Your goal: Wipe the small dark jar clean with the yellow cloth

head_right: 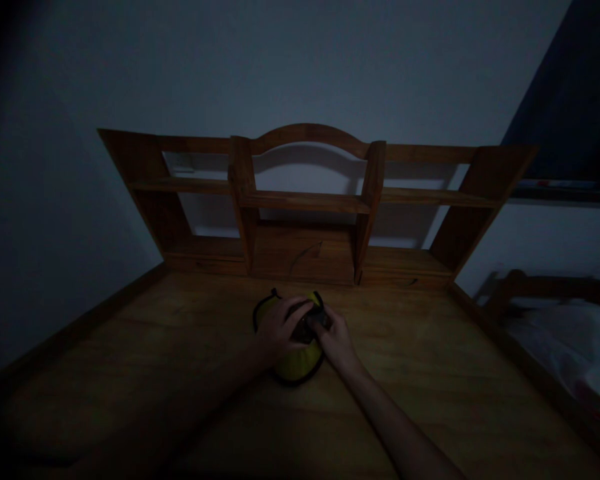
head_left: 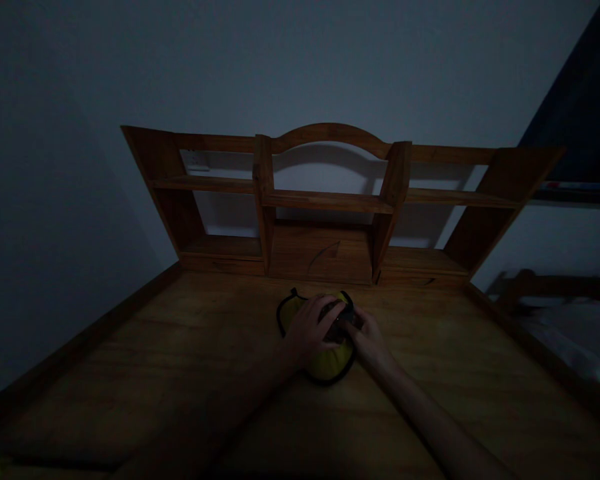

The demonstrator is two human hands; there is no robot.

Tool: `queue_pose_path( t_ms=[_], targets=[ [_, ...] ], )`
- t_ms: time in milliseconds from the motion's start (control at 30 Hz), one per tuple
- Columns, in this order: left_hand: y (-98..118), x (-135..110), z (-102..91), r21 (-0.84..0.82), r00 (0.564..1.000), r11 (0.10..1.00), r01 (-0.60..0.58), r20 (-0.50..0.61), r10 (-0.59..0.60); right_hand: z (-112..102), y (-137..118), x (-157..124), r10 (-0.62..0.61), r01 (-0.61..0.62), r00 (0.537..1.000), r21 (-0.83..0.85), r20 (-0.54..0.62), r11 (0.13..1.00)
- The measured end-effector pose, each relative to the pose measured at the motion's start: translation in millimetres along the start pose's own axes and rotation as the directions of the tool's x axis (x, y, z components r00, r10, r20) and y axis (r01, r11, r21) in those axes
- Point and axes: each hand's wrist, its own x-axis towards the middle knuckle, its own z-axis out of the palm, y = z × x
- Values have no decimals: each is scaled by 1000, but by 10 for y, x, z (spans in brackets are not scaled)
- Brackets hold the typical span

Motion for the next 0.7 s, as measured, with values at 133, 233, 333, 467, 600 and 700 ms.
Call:
queue_pose_path(
  t_ms=[133,233,333,467,600,700],
  targets=[
    [-5,1,23,-22,1000,1000,-9,9,9,5,38,-8,-29,27,999,-43,-31,999],
    [7,0,19,-35,1000,999,-1,-1,1,8,14,-22,-12,10,999,-40,-44,999],
    [20,2,5,-40,1000,999,15,1,-15,8,-23,-22,32,-33,998,-11,-60,999],
    [10,-6,10,-60,999,997,40,17,-39,17,-19,-17,63,-60,996,34,-70,998],
    [-7,-26,35,-113,994,988,108,6,-108,25,-11,-40,48,-50,995,-23,-90,998],
    [0,-26,35,-170,989,975,145,-9,-148,4,-67,-71,2,-25,995,-228,-101,973]
  ],
)
